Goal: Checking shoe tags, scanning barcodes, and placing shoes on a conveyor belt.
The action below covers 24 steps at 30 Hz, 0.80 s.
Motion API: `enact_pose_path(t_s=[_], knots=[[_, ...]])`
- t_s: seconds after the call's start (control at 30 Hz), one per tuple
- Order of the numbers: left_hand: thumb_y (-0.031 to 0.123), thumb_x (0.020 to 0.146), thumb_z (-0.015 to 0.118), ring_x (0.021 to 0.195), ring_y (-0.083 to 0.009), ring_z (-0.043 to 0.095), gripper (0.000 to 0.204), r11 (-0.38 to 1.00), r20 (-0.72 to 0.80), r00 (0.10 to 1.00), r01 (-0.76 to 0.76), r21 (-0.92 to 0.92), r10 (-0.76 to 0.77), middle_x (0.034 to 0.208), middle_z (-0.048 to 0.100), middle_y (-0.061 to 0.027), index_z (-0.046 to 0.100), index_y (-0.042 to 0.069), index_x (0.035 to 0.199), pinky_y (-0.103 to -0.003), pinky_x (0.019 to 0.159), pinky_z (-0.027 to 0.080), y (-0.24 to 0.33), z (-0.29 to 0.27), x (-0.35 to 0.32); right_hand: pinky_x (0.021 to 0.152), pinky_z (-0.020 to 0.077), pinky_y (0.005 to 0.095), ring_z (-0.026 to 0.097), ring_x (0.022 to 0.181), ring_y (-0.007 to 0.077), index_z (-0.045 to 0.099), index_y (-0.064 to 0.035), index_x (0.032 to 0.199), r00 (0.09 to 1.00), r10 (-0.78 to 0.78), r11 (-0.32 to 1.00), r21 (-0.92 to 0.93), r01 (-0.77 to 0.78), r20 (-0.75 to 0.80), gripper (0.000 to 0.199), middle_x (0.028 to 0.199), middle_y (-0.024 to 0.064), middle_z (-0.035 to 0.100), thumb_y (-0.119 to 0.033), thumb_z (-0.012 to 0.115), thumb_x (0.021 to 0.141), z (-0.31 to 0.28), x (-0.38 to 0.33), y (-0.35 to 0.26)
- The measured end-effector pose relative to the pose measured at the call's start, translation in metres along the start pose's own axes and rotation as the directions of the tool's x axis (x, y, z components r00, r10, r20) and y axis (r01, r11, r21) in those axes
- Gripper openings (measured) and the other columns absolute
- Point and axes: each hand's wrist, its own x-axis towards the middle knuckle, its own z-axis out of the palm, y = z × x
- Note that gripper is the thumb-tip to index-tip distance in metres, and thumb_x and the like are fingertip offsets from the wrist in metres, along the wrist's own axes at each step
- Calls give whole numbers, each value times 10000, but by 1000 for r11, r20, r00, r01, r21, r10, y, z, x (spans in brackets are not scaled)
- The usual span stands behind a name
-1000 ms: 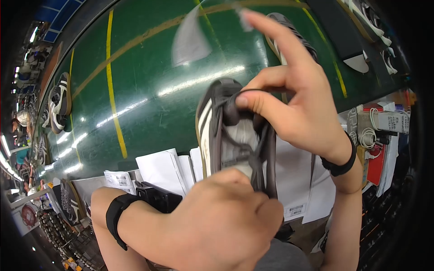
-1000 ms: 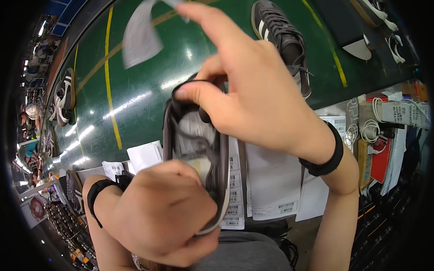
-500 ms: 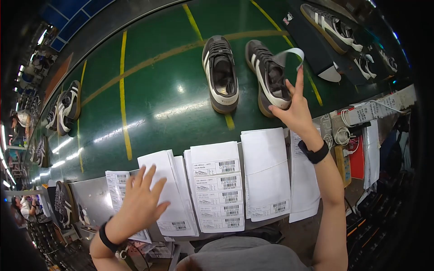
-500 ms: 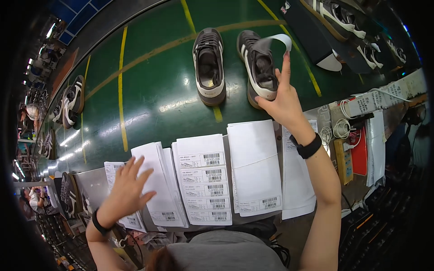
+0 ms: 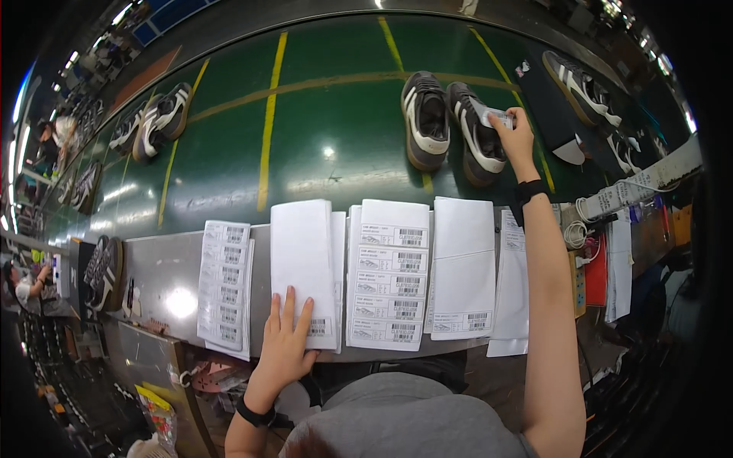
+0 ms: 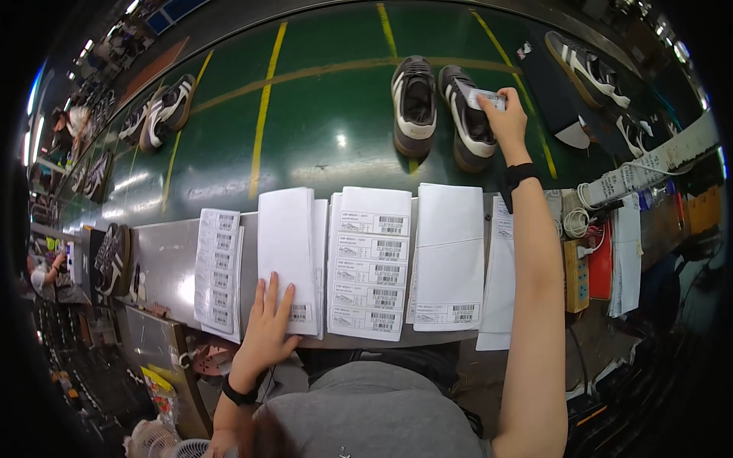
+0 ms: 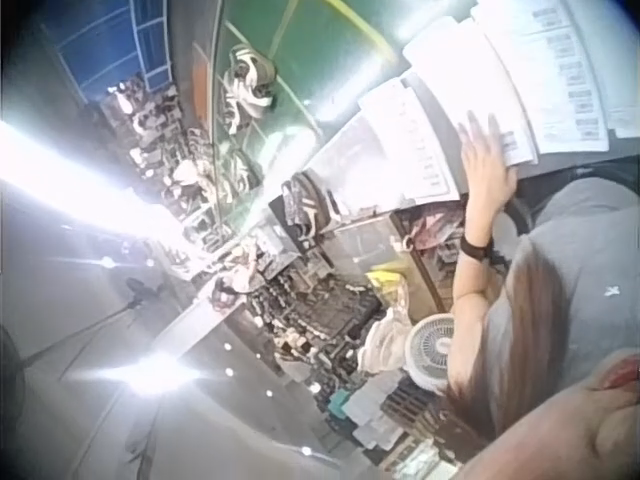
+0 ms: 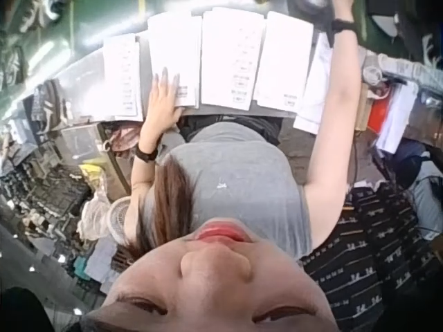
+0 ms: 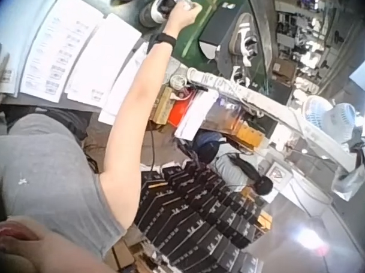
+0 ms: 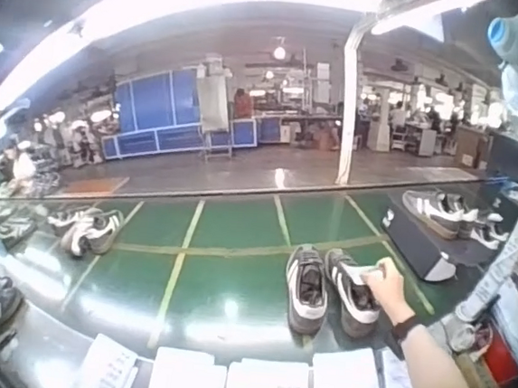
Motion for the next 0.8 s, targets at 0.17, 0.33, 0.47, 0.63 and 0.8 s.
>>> enact_pose_path(t_s=[0.17,0.33,0.47,0.63,0.8], knots=[[244,609,740,1454,-465,125,985,976,-132,991,-34,-215,6,1621,134,-202,356,185,1514,-576,1112,137,-19,20,-1,949,474,429,611,1119,395,399,-2,1437,996,54,969,-238,-70,-71,926,1223,260,615,-523,767,767,-13,17,30],[361,564,650,1426,-398,270,863,984,-468,884,-94,-151,12,1572,325,-161,541,171,1398,-494,1079,216,-28,42,-7,947,473,344,602,1105,231,300,14,1487,984,-52,989,148,27,168,821,1301,199,560,-342,733,888,-48,-41,-19],[366,570,650,1416,-398,287,854,985,-516,857,-79,-151,-11,1568,336,-152,542,179,1396,-481,1069,235,-27,46,-8,911,494,336,602,1050,186,447,-92,1444,855,-162,985,132,110,492,577,1206,138,611,-200,682,928,-93,-121,-53],[366,615,657,1413,-409,285,800,982,-563,826,-135,-135,36,1558,344,-164,544,155,1379,-510,1069,236,-29,58,-9,871,488,396,648,992,289,593,-46,1281,636,-107,955,-100,281,764,430,1097,184,684,-176,683,881,-117,-206,-100],[363,619,662,1406,-429,281,809,982,-555,828,-157,-106,73,1552,338,-185,529,141,1385,-530,1052,240,-26,53,-5,883,486,408,646,995,343,609,-13,1244,651,-243,851,-163,499,719,417,1073,220,672,-210,685,884,-113,-244,-96]])
